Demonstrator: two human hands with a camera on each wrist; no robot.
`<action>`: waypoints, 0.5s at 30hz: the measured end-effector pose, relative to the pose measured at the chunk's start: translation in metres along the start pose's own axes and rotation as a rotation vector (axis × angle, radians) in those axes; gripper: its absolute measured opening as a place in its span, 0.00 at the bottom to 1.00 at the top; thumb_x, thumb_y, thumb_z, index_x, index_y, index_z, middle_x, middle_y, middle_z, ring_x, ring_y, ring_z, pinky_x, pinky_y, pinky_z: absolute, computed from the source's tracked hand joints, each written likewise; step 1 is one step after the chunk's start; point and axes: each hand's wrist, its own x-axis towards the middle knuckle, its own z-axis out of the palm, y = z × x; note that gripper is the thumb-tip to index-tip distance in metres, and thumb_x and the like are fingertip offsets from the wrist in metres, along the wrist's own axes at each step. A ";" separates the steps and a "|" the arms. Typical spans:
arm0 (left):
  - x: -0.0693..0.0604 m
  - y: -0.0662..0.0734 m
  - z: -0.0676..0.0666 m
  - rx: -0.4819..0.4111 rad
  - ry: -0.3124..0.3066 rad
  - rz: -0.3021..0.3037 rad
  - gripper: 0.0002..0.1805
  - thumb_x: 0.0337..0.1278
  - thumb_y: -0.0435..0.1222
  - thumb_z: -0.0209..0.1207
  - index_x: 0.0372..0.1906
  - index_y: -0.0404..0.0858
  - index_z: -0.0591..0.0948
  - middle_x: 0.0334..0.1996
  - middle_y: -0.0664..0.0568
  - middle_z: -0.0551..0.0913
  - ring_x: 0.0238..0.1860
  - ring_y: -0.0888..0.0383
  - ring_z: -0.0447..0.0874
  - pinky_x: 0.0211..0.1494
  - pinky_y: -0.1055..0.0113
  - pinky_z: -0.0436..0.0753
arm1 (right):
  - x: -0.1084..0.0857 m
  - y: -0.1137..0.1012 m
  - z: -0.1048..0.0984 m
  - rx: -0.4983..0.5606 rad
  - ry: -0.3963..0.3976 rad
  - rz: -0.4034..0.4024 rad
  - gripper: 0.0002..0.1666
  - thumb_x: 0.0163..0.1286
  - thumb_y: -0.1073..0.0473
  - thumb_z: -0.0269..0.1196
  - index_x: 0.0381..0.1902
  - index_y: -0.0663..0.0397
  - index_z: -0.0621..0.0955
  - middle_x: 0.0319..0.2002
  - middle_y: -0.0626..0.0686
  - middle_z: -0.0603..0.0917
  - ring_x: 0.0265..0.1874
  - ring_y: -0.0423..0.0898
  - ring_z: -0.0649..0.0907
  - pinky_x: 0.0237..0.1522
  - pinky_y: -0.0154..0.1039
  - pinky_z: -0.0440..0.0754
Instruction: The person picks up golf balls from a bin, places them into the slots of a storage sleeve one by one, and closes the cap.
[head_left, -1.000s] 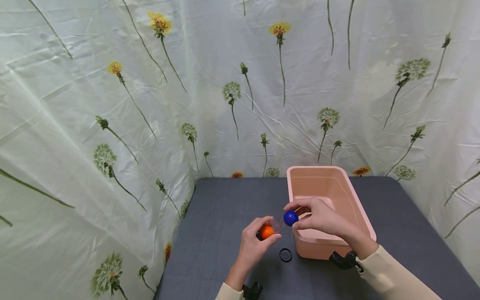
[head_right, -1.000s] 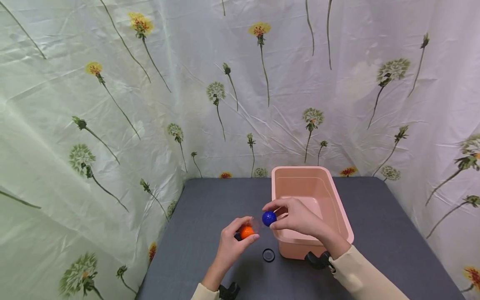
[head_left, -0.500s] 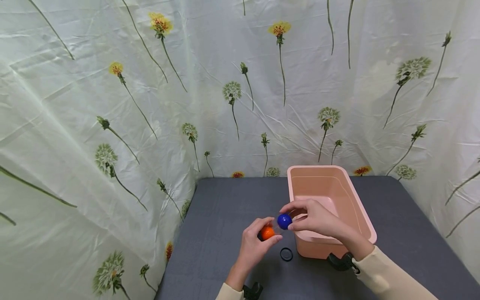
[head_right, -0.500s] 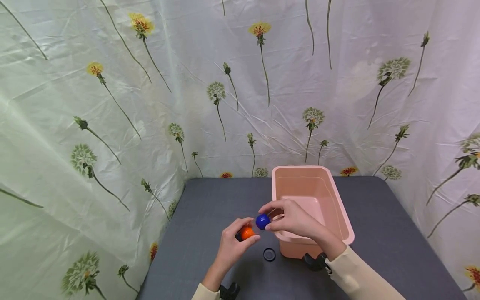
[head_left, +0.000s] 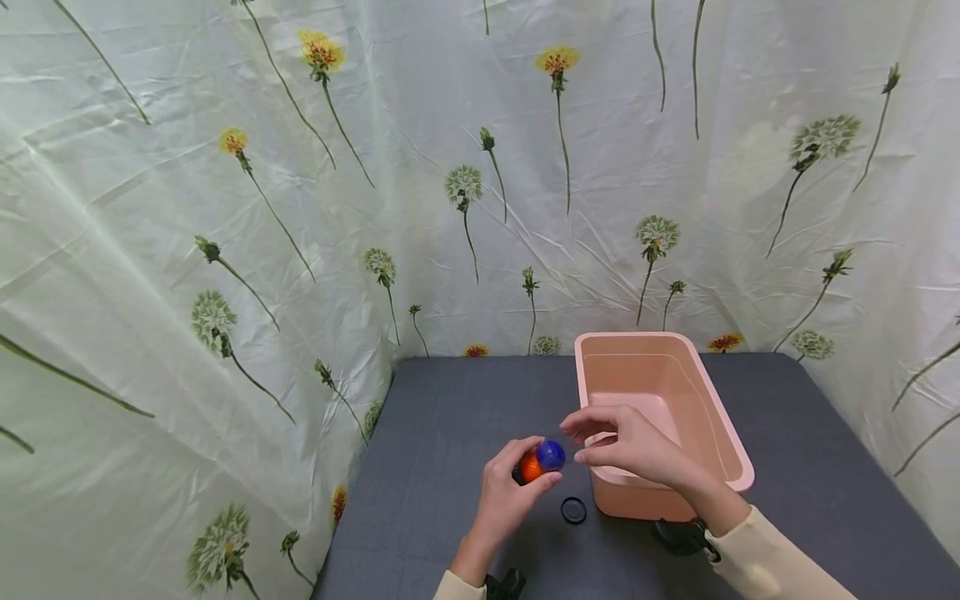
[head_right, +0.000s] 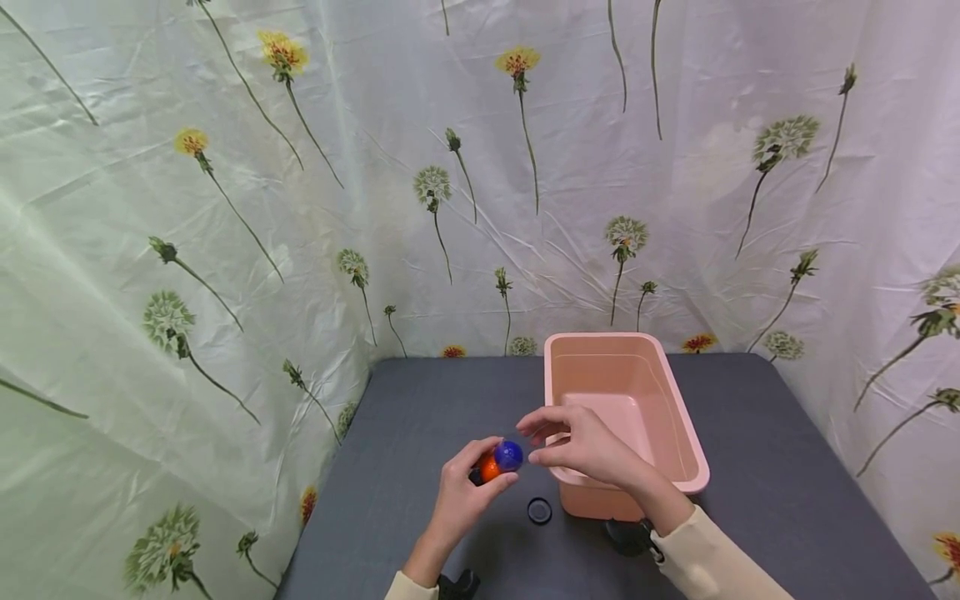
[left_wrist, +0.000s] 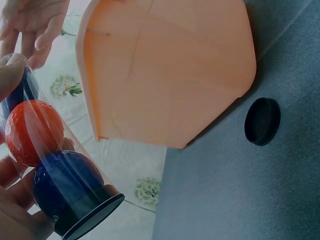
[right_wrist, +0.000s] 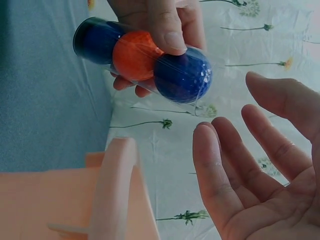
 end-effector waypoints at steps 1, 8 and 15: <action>0.000 -0.001 0.000 -0.003 0.003 0.000 0.26 0.53 0.51 0.73 0.57 0.53 0.81 0.48 0.62 0.83 0.46 0.62 0.82 0.49 0.64 0.84 | -0.001 0.000 0.000 0.001 0.010 -0.011 0.21 0.65 0.53 0.72 0.56 0.42 0.83 0.51 0.47 0.85 0.49 0.48 0.85 0.51 0.38 0.83; -0.003 -0.006 -0.004 -0.023 0.035 -0.029 0.26 0.52 0.49 0.74 0.57 0.50 0.81 0.49 0.59 0.83 0.47 0.60 0.83 0.52 0.62 0.83 | -0.013 0.001 0.003 0.042 0.103 -0.043 0.22 0.65 0.56 0.72 0.56 0.45 0.83 0.51 0.50 0.85 0.49 0.52 0.85 0.50 0.39 0.83; -0.007 -0.010 -0.008 -0.025 0.073 -0.062 0.27 0.50 0.42 0.76 0.57 0.44 0.81 0.49 0.54 0.84 0.47 0.57 0.83 0.52 0.60 0.84 | -0.029 0.003 0.014 0.117 0.109 -0.007 0.22 0.67 0.58 0.71 0.59 0.46 0.82 0.53 0.53 0.84 0.51 0.54 0.84 0.50 0.41 0.84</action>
